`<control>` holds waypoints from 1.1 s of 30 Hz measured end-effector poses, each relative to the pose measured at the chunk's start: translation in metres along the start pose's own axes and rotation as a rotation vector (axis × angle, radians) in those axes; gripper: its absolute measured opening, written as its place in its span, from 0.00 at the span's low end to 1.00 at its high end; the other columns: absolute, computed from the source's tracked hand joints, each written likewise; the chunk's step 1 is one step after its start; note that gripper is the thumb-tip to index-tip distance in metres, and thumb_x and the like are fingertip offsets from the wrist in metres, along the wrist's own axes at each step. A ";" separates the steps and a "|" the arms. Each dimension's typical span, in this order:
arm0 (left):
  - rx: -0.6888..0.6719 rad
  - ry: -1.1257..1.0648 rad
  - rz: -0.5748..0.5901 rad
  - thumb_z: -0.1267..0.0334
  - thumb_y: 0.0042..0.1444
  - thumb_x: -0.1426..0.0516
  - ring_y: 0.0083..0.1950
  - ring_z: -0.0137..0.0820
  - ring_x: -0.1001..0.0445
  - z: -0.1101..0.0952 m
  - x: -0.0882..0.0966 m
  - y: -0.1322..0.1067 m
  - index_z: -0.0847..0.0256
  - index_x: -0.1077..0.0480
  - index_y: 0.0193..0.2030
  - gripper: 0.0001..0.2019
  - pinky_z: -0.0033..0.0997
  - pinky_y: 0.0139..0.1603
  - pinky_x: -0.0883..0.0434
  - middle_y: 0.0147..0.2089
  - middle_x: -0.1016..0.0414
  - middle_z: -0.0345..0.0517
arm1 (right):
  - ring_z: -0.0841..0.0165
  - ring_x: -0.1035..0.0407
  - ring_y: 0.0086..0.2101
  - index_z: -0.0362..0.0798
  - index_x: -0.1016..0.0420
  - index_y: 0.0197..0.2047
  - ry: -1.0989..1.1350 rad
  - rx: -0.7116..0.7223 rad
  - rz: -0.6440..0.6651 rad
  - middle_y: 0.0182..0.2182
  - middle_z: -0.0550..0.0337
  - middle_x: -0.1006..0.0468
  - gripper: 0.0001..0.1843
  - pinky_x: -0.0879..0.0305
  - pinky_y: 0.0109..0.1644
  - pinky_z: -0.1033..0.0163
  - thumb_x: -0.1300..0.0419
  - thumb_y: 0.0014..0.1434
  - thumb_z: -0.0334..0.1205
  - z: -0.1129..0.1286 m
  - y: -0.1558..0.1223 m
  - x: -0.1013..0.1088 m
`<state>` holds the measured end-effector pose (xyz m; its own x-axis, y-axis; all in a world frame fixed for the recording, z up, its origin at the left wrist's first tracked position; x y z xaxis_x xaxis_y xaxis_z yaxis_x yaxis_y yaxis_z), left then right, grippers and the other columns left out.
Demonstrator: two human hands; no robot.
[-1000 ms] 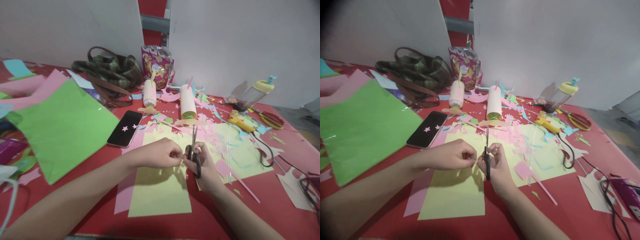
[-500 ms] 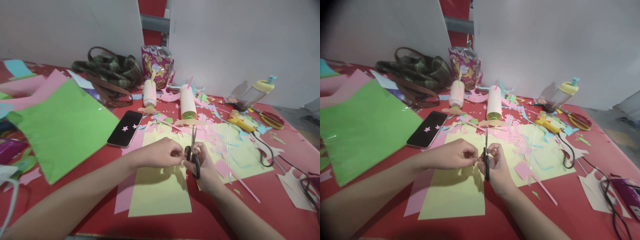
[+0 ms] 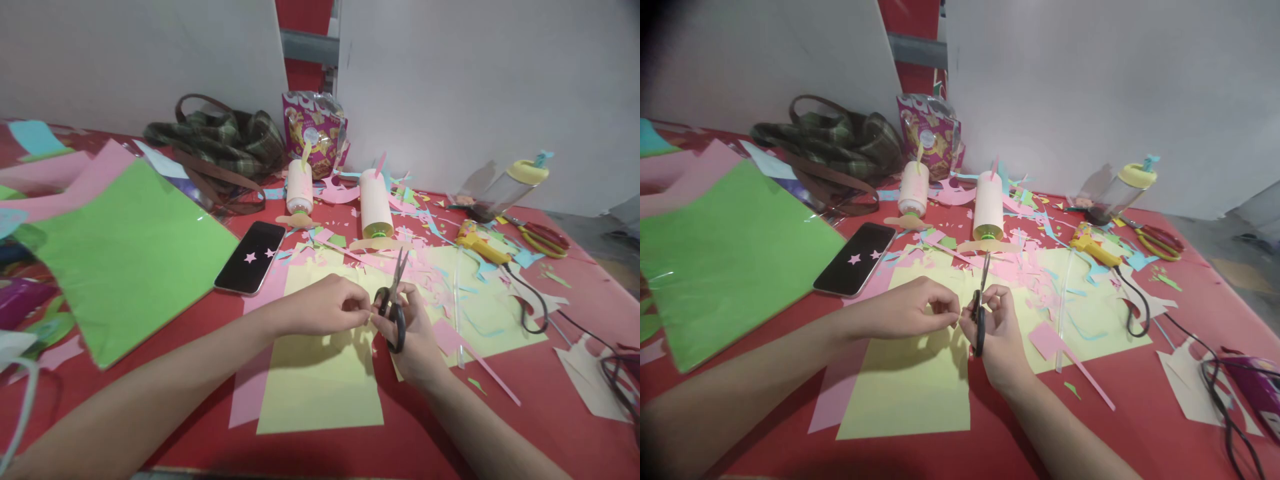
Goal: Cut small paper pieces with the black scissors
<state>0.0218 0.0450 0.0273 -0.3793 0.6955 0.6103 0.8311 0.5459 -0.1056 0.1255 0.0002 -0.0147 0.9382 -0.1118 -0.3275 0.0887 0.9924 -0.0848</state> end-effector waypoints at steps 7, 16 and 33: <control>0.021 -0.116 -0.206 0.67 0.49 0.54 0.25 0.22 0.40 -0.001 0.014 -0.001 0.64 0.36 0.24 0.09 0.21 0.25 0.43 0.22 0.37 0.37 | 0.74 0.40 0.26 0.54 0.46 0.33 0.047 -0.079 0.127 0.27 0.66 0.38 0.17 0.44 0.32 0.67 0.40 0.44 0.37 -0.003 -0.004 -0.009; 0.031 -0.234 -0.348 0.66 0.50 0.54 0.27 0.23 0.39 0.001 0.019 -0.002 0.64 0.38 0.25 0.08 0.21 0.28 0.40 0.25 0.38 0.37 | 0.70 0.40 0.30 0.55 0.46 0.35 0.030 -0.072 0.295 0.30 0.63 0.42 0.16 0.43 0.35 0.63 0.42 0.46 0.46 -0.002 -0.008 -0.016; 0.053 -0.317 -0.362 0.66 0.50 0.53 0.25 0.21 0.41 0.003 0.013 -0.001 0.64 0.38 0.24 0.08 0.20 0.26 0.41 0.23 0.39 0.36 | 0.70 0.41 0.28 0.55 0.46 0.35 0.010 -0.065 0.299 0.29 0.63 0.40 0.15 0.45 0.33 0.63 0.43 0.47 0.47 -0.004 -0.008 -0.014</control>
<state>0.0147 0.0545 0.0330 -0.7525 0.5601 0.3466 0.6042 0.7965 0.0246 0.1101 -0.0066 -0.0131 0.9160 0.1844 -0.3563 -0.2132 0.9761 -0.0430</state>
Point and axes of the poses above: each hand's wrist, its own y-axis towards the middle knuckle, its own x-axis out of the back of the hand, z = x × y, the point moved 5 cm from there along y, towards the middle knuckle
